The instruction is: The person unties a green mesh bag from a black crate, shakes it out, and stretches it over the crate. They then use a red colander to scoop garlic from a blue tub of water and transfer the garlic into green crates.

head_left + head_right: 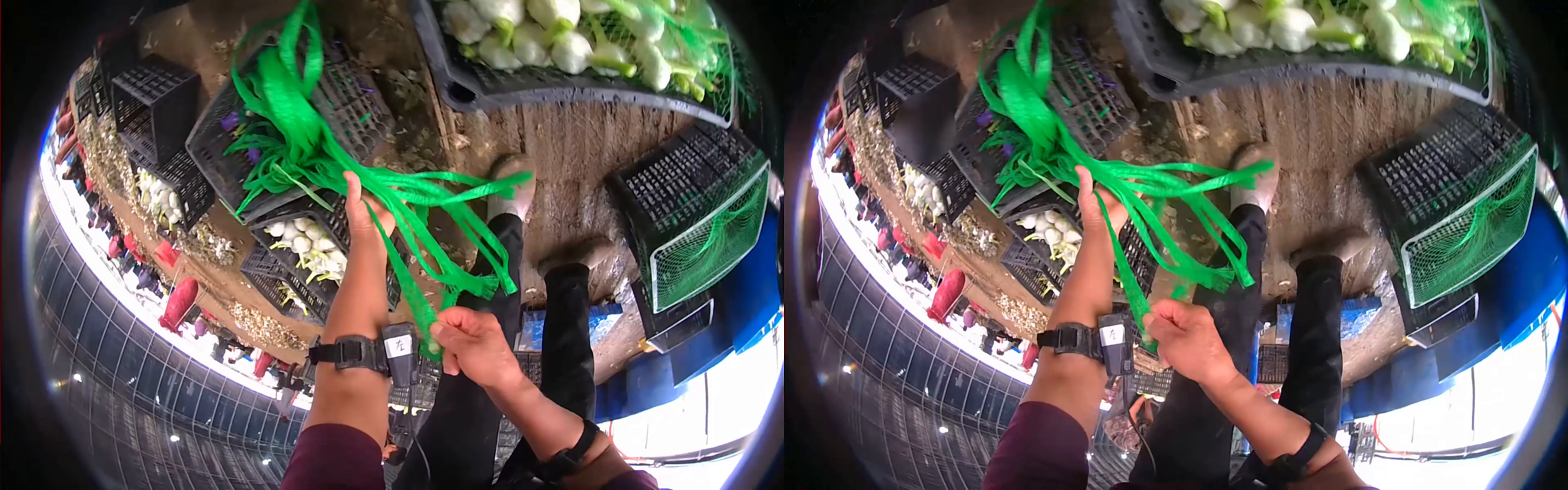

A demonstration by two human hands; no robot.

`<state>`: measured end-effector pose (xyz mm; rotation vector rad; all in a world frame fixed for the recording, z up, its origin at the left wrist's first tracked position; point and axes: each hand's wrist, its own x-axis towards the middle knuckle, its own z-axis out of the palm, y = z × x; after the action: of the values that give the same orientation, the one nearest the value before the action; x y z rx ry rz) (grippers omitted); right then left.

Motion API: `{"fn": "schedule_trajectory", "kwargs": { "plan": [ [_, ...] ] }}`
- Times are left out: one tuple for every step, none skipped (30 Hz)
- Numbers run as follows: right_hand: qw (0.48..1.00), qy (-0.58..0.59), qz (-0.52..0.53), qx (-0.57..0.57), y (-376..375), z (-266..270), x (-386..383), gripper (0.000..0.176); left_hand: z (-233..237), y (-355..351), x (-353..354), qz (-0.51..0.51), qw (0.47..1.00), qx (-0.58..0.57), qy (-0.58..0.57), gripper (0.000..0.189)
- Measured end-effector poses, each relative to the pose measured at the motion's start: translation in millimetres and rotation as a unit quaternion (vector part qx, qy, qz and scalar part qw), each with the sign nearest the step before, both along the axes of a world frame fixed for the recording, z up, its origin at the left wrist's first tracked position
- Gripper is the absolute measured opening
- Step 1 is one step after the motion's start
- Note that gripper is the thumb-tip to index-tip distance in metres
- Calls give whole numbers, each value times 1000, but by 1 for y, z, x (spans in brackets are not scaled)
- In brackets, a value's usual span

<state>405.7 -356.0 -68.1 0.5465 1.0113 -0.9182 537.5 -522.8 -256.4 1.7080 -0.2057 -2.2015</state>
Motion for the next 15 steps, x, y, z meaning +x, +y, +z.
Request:
{"fn": "schedule_trajectory", "kwargs": {
  "plan": [
    [999,-16,-23,25,7,-1,-3,14,-4,5,-6,-6,1000,-12,-10,58],
    [997,-31,-46,50,16,-4,-4,13,-8,8,-12,-11,999,-24,-19,54],
    [999,11,-38,37,28,-7,-1,13,-12,9,-22,-29,998,-50,-36,48],
    [998,8,-38,42,36,-12,1,13,-15,9,-33,-47,995,-75,-54,42],
    [996,92,8,17,41,-15,5,13,-15,7,-44,-37,990,-35,-131,30],
    [983,174,52,-12,45,-18,11,13,-17,7,-40,-40,989,-34,-135,30],
    [961,255,67,-80,47,-21,18,13,-17,4,-36,-9,983,-50,-178,23],
    [961,256,63,-79,48,-17,18,13,-16,-1,-35,21,974,-66,-215,16],
    [962,251,71,-80,50,-9,13,13,-10,-11,-27,-3,960,-34,-276,13],
    [963,246,79,-83,51,0,5,12,-7,-20,-20,-25,960,-59,-273,17],
    [972,195,110,-68,54,11,-14,12,7,-33,-6,-115,924,-41,-362,22],
    [977,161,133,-43,63,24,-25,15,36,-50,-10,-164,875,-61,-450,27],
    [975,152,152,-61,77,35,-35,19,33,-74,18,-90,897,-103,-420,24],
    [972,104,202,-64,87,51,-53,5,51,-100,17,-28,938,-6,-345,17],
    [976,70,195,-70,97,68,-67,5,50,-133,49,-23,955,-12,-296,21]
  ]
}}
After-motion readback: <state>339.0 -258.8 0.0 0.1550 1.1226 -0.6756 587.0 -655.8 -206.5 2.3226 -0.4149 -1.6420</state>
